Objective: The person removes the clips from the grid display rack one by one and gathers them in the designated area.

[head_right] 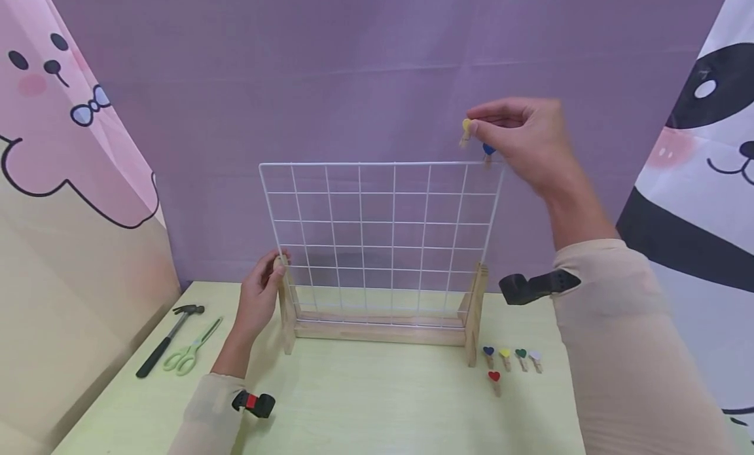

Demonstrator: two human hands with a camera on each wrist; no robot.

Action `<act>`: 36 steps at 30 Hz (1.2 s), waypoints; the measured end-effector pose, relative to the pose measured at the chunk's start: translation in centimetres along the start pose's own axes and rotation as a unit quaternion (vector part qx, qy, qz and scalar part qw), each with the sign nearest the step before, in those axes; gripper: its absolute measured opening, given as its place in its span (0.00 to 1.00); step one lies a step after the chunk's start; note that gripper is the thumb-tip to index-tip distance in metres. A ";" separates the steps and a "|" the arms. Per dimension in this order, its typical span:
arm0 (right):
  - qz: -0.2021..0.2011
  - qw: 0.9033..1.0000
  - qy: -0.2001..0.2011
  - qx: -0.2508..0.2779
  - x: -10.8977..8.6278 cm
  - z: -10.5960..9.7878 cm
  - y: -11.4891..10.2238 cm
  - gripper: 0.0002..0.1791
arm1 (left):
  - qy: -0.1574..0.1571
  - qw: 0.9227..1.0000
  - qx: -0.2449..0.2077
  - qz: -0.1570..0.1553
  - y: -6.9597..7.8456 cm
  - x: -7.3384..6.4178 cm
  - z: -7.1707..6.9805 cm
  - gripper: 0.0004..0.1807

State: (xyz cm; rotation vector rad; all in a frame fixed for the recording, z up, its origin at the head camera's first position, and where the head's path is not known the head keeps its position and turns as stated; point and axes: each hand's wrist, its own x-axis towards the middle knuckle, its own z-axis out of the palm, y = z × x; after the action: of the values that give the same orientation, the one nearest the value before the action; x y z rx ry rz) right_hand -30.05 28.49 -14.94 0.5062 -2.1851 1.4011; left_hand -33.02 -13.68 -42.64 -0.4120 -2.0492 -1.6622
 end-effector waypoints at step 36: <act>0.024 0.994 0.021 -0.100 -6.4 -2.5 2.9 0.17 | -0.004 1.000 -0.013 0.008 0.1 0.1 -0.2 0.21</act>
State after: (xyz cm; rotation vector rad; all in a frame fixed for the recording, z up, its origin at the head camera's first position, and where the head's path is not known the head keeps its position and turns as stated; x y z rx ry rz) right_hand -25.97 32.28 -19.90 0.3496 -2.2855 1.1887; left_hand -33.02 -13.89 -42.49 -0.4452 -2.0265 -1.6823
